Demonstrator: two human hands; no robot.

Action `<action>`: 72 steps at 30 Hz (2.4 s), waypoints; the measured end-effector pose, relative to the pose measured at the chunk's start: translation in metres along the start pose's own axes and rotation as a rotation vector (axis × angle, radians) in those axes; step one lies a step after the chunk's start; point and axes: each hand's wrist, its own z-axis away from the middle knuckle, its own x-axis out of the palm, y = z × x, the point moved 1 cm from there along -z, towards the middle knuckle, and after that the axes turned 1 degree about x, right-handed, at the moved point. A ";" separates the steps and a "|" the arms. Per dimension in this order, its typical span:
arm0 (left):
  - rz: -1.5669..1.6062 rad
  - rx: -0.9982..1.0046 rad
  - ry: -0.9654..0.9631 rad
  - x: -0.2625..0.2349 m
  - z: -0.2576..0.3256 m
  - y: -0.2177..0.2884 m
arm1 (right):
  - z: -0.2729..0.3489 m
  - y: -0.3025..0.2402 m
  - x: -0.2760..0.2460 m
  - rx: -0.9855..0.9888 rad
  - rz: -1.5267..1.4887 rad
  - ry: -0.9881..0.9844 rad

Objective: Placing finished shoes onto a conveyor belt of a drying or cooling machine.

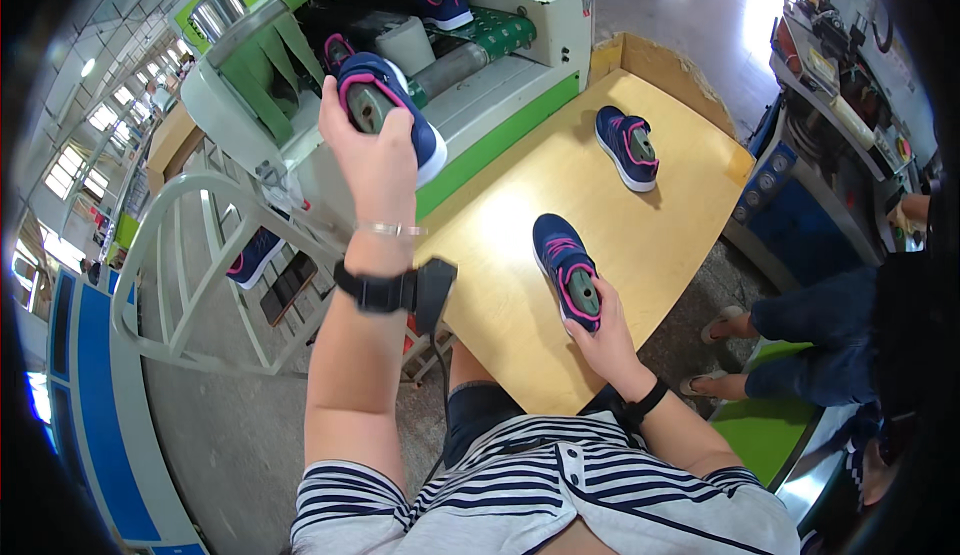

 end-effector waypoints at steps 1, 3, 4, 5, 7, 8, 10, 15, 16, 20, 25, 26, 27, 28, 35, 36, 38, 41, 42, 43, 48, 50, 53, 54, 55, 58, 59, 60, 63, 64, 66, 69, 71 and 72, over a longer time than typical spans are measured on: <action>0.003 0.008 -0.001 0.009 -0.014 -0.013 | 0.000 0.001 0.000 -0.012 0.006 -0.006; -0.186 -0.180 0.047 0.020 -0.030 -0.041 | 0.001 0.002 0.001 -0.004 0.010 -0.004; -0.436 -0.096 -0.010 0.027 -0.028 -0.053 | 0.002 0.001 0.002 -0.025 0.018 0.009; -0.444 -0.023 0.018 0.033 -0.024 -0.064 | 0.003 0.000 0.002 -0.008 0.016 -0.005; -0.477 -0.029 0.033 0.037 -0.021 -0.078 | 0.003 -0.005 0.003 0.044 -0.078 0.030; -0.470 0.019 0.045 0.037 -0.022 -0.081 | 0.001 -0.007 0.002 0.037 -0.080 0.024; -0.405 -0.048 0.023 0.033 -0.031 -0.082 | -0.011 -0.010 -0.004 0.165 -0.309 0.016; -0.340 -0.261 -0.135 0.017 -0.071 -0.075 | -0.097 -0.017 -0.044 0.330 -0.862 0.244; -0.403 -0.276 -0.157 0.015 -0.076 -0.074 | -0.121 -0.025 -0.049 0.194 -0.835 0.213; -0.348 -0.287 -0.234 0.010 -0.085 -0.078 | -0.254 -0.072 -0.058 -0.250 -0.654 0.247; -0.331 -0.372 -0.251 0.007 -0.110 -0.097 | -0.434 -0.109 -0.022 -0.228 -0.235 0.193; -0.368 -0.368 -0.244 0.007 -0.115 -0.103 | -0.456 -0.108 -0.008 -0.167 -0.012 0.214; -0.424 -0.357 -0.225 0.007 -0.120 -0.108 | -0.469 -0.102 0.003 -0.045 -0.082 0.300; -0.427 -0.380 -0.214 0.007 -0.124 -0.113 | -0.480 -0.098 0.010 -0.003 -0.183 0.353; -0.200 -0.320 -0.289 0.001 -0.142 -0.139 | -0.383 -0.008 -0.023 0.072 0.478 0.378; -0.221 -0.309 -0.247 0.000 -0.144 -0.142 | -0.362 0.012 -0.041 0.135 0.593 0.522; -0.261 -0.299 -0.220 0.001 -0.151 -0.147 | -0.306 0.062 -0.079 0.462 0.362 0.313; -0.211 -0.269 -0.249 0.007 -0.156 -0.145 | -0.267 0.084 -0.083 0.315 0.359 0.157; -0.215 -0.237 -0.283 0.013 -0.147 -0.144 | -0.254 0.082 -0.078 0.332 0.334 0.135; -0.568 -0.048 -0.130 0.018 -0.132 -0.142 | -0.239 0.076 -0.070 0.314 0.361 0.148; -0.253 0.281 -0.369 0.026 0.035 -0.128 | -0.150 0.021 -0.038 0.196 0.373 0.050; -0.961 0.057 -0.808 0.006 0.117 -0.135 | -0.115 0.003 -0.031 0.169 0.345 -0.039; -0.867 -0.540 -0.936 -0.044 0.196 -0.150 | -0.073 -0.027 -0.015 0.121 0.175 -0.207; -0.843 -0.487 -0.901 -0.055 0.208 -0.154 | -0.063 -0.037 -0.008 0.072 0.118 -0.244; -0.644 -0.488 -0.828 -0.064 0.216 -0.156 | -0.055 -0.047 0.003 0.072 0.058 -0.320; -0.213 -0.573 -0.613 -0.079 0.226 -0.152 | -0.036 -0.071 0.036 -0.095 -0.076 -0.297; -0.238 -0.556 -0.598 -0.080 0.228 -0.146 | -0.033 -0.074 0.045 -0.118 -0.058 -0.294; -0.260 -0.536 -0.586 -0.081 0.233 -0.137 | -0.029 -0.074 0.052 -0.137 -0.041 -0.342; -0.321 -0.419 -0.546 -0.080 0.243 -0.103 | -0.023 -0.066 0.060 -0.057 -0.175 -0.429; -0.313 -0.472 -0.574 -0.077 0.248 -0.093 | -0.021 -0.062 0.058 -0.014 -0.303 -0.467; -0.276 -0.357 -0.571 -0.071 0.262 -0.071 | -0.019 -0.059 0.049 -0.126 -0.327 -0.442; -0.331 -0.329 -0.531 -0.063 0.272 -0.058 | -0.017 -0.060 0.030 -0.111 -0.349 -0.542; -0.402 -0.258 -0.491 -0.060 0.270 -0.061 | -0.018 -0.060 0.018 0.106 -0.341 -0.793; -0.379 -0.287 -0.488 -0.059 0.266 -0.066 | -0.022 -0.061 0.013 0.113 -0.306 -0.779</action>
